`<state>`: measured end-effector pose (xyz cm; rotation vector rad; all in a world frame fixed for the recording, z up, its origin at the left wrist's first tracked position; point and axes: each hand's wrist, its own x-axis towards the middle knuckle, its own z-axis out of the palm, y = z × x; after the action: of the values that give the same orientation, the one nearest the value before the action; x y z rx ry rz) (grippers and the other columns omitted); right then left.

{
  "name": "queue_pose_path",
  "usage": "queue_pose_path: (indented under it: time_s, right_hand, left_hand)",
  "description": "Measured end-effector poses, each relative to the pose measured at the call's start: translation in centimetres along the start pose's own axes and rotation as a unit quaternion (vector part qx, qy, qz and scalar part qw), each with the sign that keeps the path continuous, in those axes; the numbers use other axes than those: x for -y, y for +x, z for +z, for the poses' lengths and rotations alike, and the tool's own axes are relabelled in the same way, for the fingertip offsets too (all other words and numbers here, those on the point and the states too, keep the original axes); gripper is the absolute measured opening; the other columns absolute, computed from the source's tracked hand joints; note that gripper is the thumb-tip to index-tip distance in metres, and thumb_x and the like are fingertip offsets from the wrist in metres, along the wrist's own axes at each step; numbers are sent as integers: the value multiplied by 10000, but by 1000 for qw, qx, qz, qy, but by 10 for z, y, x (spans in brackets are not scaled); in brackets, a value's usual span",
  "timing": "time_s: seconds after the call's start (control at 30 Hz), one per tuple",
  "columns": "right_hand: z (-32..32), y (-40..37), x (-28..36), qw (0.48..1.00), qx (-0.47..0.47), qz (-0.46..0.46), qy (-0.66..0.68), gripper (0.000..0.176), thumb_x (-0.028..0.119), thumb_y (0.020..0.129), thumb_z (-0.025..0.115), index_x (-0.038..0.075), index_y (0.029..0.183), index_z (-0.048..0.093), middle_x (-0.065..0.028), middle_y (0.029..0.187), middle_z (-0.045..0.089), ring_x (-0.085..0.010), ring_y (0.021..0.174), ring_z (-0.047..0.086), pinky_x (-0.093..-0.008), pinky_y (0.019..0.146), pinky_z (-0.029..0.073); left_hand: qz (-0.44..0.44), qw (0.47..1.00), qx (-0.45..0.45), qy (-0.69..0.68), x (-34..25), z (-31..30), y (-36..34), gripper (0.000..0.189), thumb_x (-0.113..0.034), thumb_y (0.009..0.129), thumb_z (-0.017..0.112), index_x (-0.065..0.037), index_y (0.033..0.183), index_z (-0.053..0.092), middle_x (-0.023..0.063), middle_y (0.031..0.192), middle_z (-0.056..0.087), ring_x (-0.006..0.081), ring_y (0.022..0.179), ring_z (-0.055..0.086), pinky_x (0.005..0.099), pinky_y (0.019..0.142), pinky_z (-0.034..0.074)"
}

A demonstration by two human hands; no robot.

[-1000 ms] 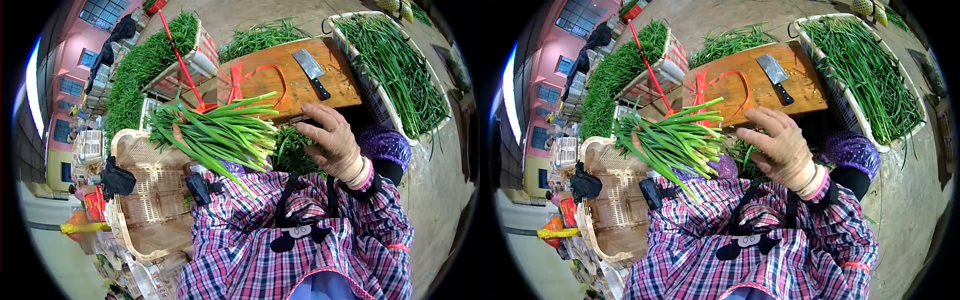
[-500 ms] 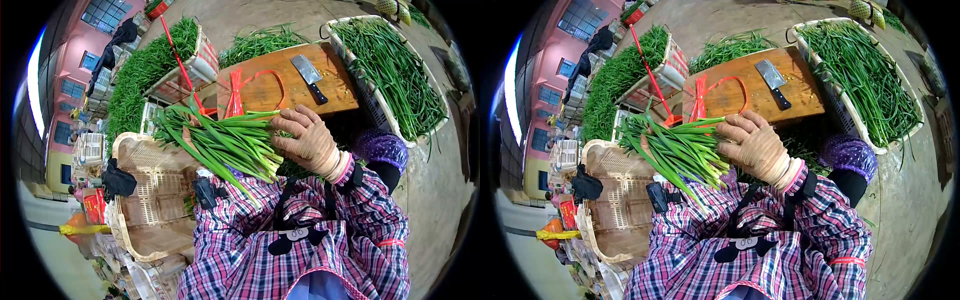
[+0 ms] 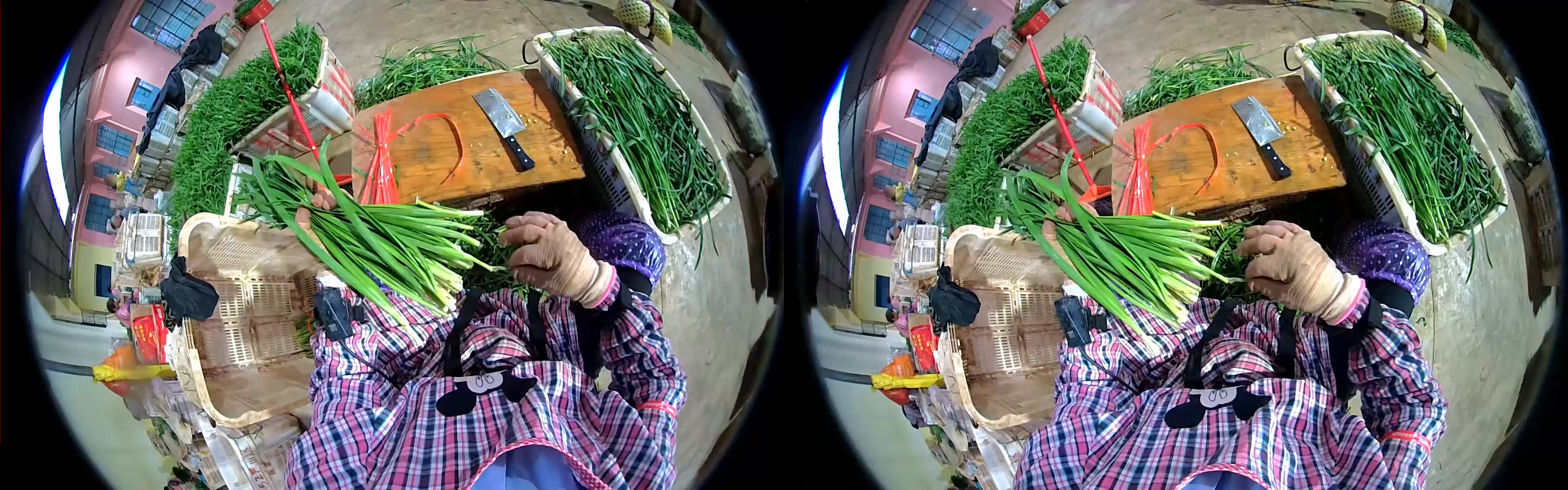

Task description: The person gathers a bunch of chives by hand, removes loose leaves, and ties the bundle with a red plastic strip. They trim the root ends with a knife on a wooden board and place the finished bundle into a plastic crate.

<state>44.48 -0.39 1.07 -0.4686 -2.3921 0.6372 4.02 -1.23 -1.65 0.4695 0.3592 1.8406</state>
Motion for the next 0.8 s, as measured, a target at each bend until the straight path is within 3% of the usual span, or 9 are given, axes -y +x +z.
queue_pose_path:
  time_s: [0.1,0.17,0.3,0.33,0.4,0.57,0.63,0.7,0.8]
  right_hand:
    - [-6,-17,-6,998,57,5,-32,37,175,710,662,153,729,639,-2,1012,620,-258,1086,540,-430,953,385]
    - [-15,-26,-3,979,172,80,-69,47,146,714,645,157,760,643,-4,998,619,-240,1050,546,-409,898,404]
    - [-16,-29,-5,956,154,97,-230,100,115,726,623,157,811,650,-12,992,621,-235,975,569,-393,826,426]
    - [-15,-23,-4,974,81,110,-183,110,113,732,622,151,832,649,-19,969,625,-240,939,578,-391,805,434]
    - [-18,-8,2,989,-26,120,-87,94,127,751,635,128,843,653,-33,900,638,-272,863,596,-395,760,451]
    - [-8,12,15,983,-20,178,42,265,325,757,723,69,760,655,-74,771,629,-297,762,606,-395,670,472]
    - [6,4,19,915,-6,282,287,319,348,795,727,39,836,662,-93,744,630,-223,702,612,-322,639,488]
    - [11,4,25,876,38,304,373,319,336,812,719,39,911,658,-81,766,648,-160,708,610,-300,643,486]
    - [27,9,32,869,42,309,384,276,295,851,689,32,927,655,-20,700,619,-90,654,543,-262,599,460]
  left_hand:
    - [-26,989,113,96,-6,20,2,265,-312,893,521,-53,838,497,-8,727,481,138,743,546,359,725,514]
    - [-59,995,-3,82,-2,57,-13,305,-315,902,521,-79,751,403,1,701,444,160,746,521,338,655,502]
    - [-35,998,-24,-35,-8,47,-6,287,-303,888,564,-59,772,469,43,785,557,212,762,565,347,642,527]
    - [-85,990,105,43,-17,39,-2,228,-276,861,607,-52,866,564,29,835,595,208,807,584,367,735,532]
    - [-79,991,104,30,-21,37,-1,225,-284,864,603,-61,866,577,33,852,604,210,839,583,381,755,528]
    - [-33,998,28,-46,-13,33,-3,223,-305,871,594,-82,865,609,41,893,628,216,919,578,415,803,518]
    - [-29,997,27,-71,-11,29,1,225,-313,873,591,-91,865,621,45,909,637,219,952,577,429,822,514]
    - [-4,997,9,-76,-8,29,0,227,-321,876,587,-99,865,634,48,926,647,221,984,575,443,841,510]
    - [43,996,-44,-67,4,43,-2,360,-245,839,633,-38,1130,586,62,993,650,198,913,610,424,916,494]
